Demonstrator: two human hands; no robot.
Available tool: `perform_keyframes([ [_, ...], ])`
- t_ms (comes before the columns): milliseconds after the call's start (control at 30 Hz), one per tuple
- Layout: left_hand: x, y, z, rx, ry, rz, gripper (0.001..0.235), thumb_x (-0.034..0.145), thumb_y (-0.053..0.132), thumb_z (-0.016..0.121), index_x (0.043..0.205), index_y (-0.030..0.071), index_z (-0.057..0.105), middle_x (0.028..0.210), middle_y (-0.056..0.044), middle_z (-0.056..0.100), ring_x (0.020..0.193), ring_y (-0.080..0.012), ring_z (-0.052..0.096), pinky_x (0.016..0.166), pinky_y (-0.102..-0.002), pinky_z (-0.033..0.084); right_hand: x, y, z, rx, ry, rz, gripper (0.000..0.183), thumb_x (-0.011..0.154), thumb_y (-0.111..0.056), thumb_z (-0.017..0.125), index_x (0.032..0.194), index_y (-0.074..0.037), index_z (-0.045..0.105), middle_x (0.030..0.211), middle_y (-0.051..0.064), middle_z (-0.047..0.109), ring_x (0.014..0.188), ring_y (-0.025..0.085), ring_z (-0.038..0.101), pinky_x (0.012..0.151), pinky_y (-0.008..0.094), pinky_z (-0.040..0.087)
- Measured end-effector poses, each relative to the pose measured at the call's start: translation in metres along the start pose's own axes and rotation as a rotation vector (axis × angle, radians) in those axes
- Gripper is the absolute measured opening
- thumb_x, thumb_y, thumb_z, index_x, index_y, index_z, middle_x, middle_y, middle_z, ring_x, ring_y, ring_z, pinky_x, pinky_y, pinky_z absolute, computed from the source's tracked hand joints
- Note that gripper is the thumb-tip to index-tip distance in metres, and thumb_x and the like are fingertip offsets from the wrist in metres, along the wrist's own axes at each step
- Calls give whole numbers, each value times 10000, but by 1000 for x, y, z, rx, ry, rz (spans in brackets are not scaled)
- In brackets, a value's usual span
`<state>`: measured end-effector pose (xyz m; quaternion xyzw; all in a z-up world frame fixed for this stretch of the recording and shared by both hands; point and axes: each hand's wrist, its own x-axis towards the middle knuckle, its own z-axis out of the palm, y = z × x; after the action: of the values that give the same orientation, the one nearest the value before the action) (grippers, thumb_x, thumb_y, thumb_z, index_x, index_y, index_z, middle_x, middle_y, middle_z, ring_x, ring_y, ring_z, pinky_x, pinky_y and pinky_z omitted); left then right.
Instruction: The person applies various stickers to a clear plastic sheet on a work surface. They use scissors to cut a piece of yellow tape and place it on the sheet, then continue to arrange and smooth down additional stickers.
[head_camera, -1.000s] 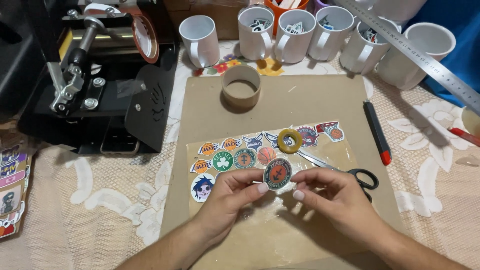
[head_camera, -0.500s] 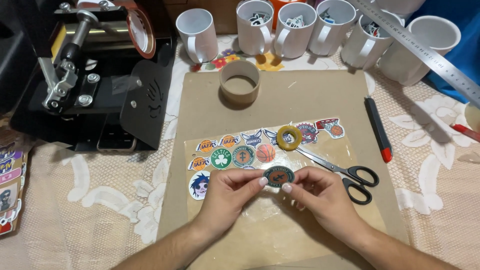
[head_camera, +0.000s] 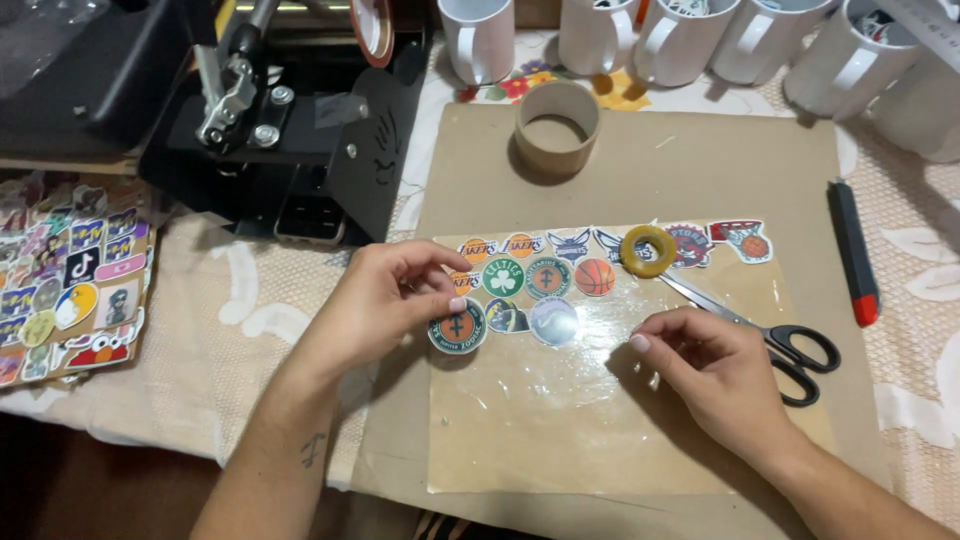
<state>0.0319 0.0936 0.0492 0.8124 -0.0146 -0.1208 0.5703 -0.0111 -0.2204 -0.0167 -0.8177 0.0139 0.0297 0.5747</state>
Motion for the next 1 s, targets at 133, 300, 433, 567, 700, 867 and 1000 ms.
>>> perform_keyframes([
  [133,-8,-14,-4,-41,-87,-74,342,806,-55,757,1139,22,751,781,-50,705,721,-102,663,690,-235,590,2,-10,-8,-245,58,-225,81,821,-183,773,842,-106,791,789,-12,776,540,71,578,561,207,490],
  [300,0,-11,4,4,-198,12,271,813,-11,768,1077,47,765,784,-36,712,710,-91,656,674,-233,572,15,-22,-53,-851,54,-179,391,806,-393,740,1135,-183,715,1205,-72,706,965,233,647,833,399,470],
  [433,13,-3,12,-22,-269,77,269,843,24,748,1111,40,760,781,-35,694,715,-115,697,693,-243,592,3,-14,-65,-948,16,-82,332,850,-347,666,1163,-242,697,1265,-89,683,1104,251,639,796,466,547],
  [567,20,0,22,-79,-220,130,235,827,50,769,1062,41,779,799,-50,738,708,-90,675,627,-211,545,-16,-8,-79,-975,-77,3,269,866,-320,629,1109,-380,731,1134,-187,754,1043,138,699,782,379,566],
  [700,29,-10,28,-280,-111,73,227,804,0,768,1031,-8,772,898,-126,782,792,-156,718,715,-263,612,-9,-22,-77,-915,-208,-117,335,825,-448,691,1128,-317,746,1146,-84,770,1016,190,726,811,393,573],
  [867,42,-43,29,-344,-42,96,286,806,14,791,1085,-20,742,847,-113,745,753,-144,688,668,-256,607,56,-37,-39,-858,-174,-374,588,850,-398,694,1393,-206,571,1395,52,586,1234,347,551,929,508,479],
  [1000,43,-52,32,-352,-52,83,338,771,-14,820,1092,-62,728,807,-143,752,649,-110,663,549,-234,589,83,-21,-30,-887,-183,-366,590,792,-321,769,1354,-232,616,1275,28,668,1100,334,666,867,479,537],
])
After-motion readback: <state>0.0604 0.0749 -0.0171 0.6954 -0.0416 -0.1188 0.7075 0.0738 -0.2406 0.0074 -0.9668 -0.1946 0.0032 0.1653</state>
